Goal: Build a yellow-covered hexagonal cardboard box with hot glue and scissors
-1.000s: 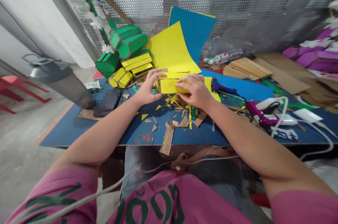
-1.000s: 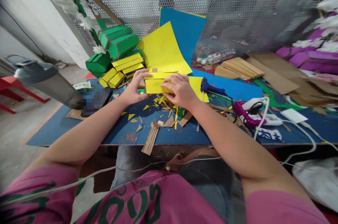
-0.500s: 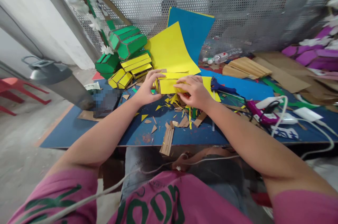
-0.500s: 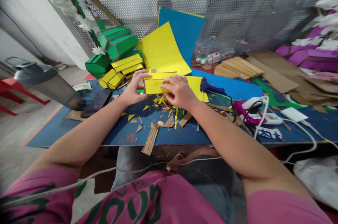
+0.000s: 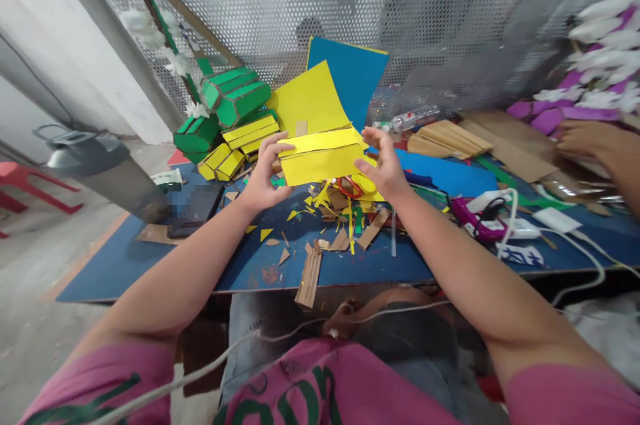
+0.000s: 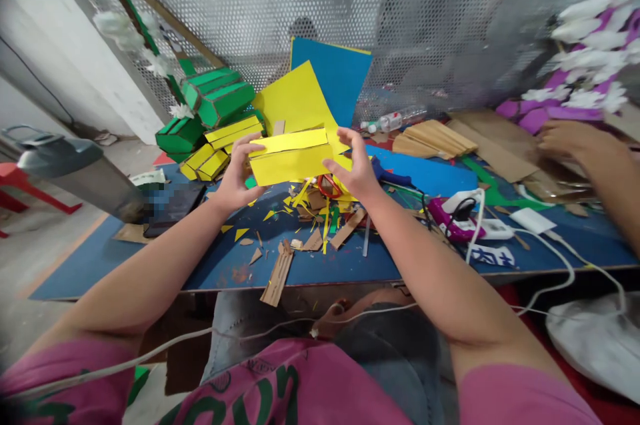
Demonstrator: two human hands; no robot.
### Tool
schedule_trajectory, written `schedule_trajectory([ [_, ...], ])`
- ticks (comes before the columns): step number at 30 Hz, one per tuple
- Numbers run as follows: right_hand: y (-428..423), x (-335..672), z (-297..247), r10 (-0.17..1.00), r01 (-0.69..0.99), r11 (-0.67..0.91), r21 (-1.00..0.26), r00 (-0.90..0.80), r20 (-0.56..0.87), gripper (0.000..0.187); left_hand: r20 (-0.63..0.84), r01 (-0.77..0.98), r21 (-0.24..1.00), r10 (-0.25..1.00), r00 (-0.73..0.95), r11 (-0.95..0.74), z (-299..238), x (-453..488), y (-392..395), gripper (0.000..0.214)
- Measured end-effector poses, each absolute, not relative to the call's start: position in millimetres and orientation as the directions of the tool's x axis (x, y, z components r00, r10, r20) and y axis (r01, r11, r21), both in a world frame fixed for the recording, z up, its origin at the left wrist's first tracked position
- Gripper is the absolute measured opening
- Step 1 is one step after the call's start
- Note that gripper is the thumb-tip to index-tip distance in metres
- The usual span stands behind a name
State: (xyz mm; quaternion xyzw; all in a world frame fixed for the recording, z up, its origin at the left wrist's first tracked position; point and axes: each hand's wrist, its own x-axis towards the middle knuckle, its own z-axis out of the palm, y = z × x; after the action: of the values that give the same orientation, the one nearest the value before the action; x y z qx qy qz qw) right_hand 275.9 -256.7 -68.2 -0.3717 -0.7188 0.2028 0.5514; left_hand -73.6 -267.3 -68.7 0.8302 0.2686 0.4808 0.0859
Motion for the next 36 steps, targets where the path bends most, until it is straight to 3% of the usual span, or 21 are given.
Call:
schedule_trajectory([
  [3,-251,272,-75,0.817,0.141,0.568,-0.811,-0.211,0.536,0.095,0.753,0.355,0.389,0.516,0.408,-0.850,-69,-72,-269,0.077],
  [8,-255,263,-75,0.822,0.042,0.544,-0.838,-0.225,0.523,0.087,0.745,0.346,0.384,0.509,0.432,-0.856,-71,-72,-270,0.077],
  [28,-254,261,-75,0.817,-0.020,0.543,-0.839,-0.217,0.534,0.081,0.753,0.352,0.377,0.504,0.422,-0.857,-72,-73,-267,0.081],
  [31,-252,262,-73,0.841,-0.060,0.487,-0.871,-0.236,0.487,0.081,0.723,0.354,0.435,0.555,0.410,-0.828,-72,-73,-269,0.082],
  [36,-256,264,-69,0.928,-0.101,0.260,-0.960,-0.248,0.277,0.079,0.650,0.380,0.528,0.649,0.394,-0.760,-79,-72,-265,0.083],
])
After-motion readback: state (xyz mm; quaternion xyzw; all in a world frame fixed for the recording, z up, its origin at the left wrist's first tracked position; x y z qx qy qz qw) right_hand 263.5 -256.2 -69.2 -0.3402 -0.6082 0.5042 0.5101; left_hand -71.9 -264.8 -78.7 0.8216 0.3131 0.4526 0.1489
